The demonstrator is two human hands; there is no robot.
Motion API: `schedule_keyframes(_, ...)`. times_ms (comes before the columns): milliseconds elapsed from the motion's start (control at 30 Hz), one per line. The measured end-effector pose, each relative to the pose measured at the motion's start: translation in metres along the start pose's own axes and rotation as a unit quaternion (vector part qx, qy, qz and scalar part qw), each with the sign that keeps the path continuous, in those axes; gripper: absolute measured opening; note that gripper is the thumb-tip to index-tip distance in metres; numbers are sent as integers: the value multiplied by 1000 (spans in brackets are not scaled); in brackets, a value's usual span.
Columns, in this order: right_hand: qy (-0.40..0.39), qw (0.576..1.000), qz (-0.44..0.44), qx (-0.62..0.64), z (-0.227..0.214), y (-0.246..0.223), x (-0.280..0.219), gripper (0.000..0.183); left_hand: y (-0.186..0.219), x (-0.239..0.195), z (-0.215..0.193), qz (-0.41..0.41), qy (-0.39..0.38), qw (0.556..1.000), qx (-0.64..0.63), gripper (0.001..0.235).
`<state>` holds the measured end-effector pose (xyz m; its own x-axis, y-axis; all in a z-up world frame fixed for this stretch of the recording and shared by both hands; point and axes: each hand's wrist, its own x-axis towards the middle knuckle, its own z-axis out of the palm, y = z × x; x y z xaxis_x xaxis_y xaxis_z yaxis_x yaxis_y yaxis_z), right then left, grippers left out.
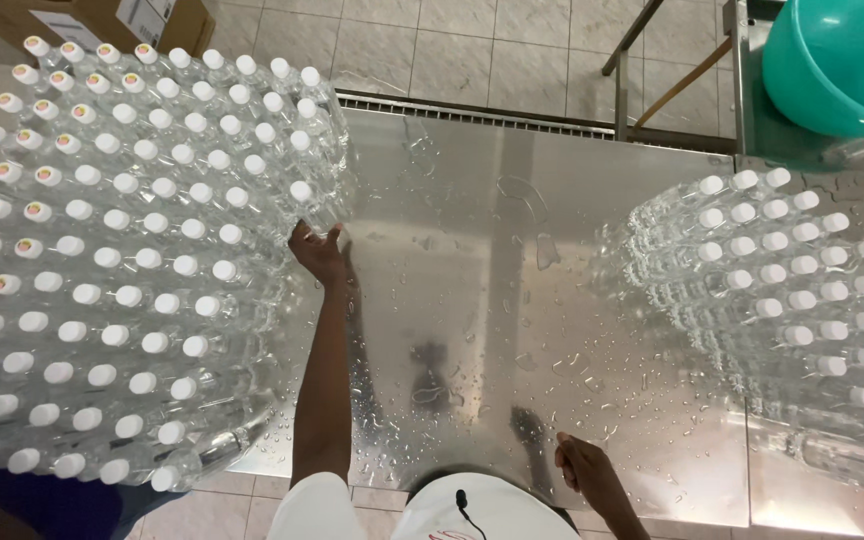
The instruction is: The person repeatedly picks up clear plastic bottles from a large group on a metal table, screws on white caps, and places the capped bottles into a separate group. The task is performed continuously by hand.
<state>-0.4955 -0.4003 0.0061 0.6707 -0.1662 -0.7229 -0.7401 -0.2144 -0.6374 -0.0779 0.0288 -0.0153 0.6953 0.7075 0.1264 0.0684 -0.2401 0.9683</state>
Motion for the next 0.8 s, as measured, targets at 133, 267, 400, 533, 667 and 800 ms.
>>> schedule_keyframes(133,-21,1000,-2,-12,4,-23,-2,54,9,9,9,19,69,988,-135,58)
schedule_keyframes(267,1,997,3,-79,4,-52,-10,53,22,-3,10,-200,63,936,-283,45)
schedule_keyframes(400,22,988,-54,-141,-20,-49,4,48,10,13,11,274,103,956,13,74)
schedule_keyframes(533,126,952,-136,-243,-80,-124,19,24,-6,-7,3,55,9,992,-114,74)
schedule_keyframes(667,273,888,-193,-315,-158,-199,62,41,-18,-83,-27,-149,-88,978,-118,80)
schedule_keyframes(800,313,863,-191,-347,-215,-257,118,46,-19,-179,-72,-171,-134,975,-44,84)
